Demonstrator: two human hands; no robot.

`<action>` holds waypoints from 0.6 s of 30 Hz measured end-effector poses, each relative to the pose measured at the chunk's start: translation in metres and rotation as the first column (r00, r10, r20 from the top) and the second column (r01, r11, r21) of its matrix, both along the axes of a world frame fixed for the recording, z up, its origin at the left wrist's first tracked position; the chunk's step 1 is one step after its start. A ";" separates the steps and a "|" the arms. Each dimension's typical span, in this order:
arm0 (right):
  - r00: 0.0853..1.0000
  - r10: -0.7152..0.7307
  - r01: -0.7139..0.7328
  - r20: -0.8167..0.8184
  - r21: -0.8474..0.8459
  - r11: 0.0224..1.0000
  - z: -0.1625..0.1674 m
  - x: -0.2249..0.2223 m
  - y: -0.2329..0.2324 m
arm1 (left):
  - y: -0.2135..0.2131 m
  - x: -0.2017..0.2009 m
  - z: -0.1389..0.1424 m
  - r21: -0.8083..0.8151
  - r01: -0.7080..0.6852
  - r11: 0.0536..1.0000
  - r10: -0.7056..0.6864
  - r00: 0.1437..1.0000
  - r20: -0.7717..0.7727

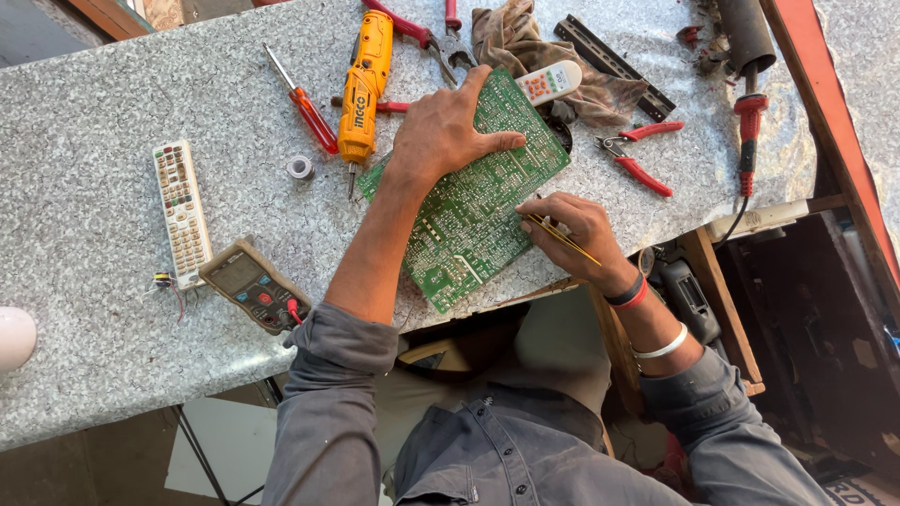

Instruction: The person holds a green circuit board on a workbench and traces along its components and traces with a pencil, marking points on the board. They briefly reach toward a parts drawer, reposition the board, and continue marking different areas across the episode.

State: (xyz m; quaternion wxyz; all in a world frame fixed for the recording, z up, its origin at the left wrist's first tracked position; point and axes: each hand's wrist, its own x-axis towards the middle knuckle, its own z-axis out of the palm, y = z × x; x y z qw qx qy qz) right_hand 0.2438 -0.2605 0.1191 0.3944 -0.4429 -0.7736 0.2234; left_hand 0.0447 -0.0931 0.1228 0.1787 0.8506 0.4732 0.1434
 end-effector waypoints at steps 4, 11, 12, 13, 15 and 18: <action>1.000 -0.010 0.010 -0.006 -0.015 1.000 -0.005 0.001 0.000 | 0.000 0.000 0.001 -0.019 0.000 1.000 0.000 1.000 0.001; 0.885 -0.083 0.019 -0.458 -0.144 0.989 -0.023 0.018 0.009 | 0.001 0.002 0.000 -0.003 0.003 1.000 -0.003 0.999 0.040; 0.822 -0.119 0.009 -0.556 -0.197 0.980 -0.026 0.021 0.010 | 0.002 0.002 -0.001 0.011 0.000 1.000 0.000 0.999 0.052; 0.767 -0.150 -0.005 -0.624 -0.239 0.971 -0.028 0.024 0.012 | 0.003 0.001 -0.002 0.024 -0.004 1.000 0.002 0.998 0.064; 0.640 -0.213 -0.048 -0.738 -0.316 0.948 -0.031 0.028 0.014 | 0.005 -0.002 -0.005 0.077 -0.002 0.997 -0.010 0.989 0.144; 0.635 -0.220 -0.065 -0.740 -0.335 0.940 -0.034 0.031 0.015 | 0.009 -0.010 -0.008 0.071 -0.006 0.997 -0.015 0.958 0.286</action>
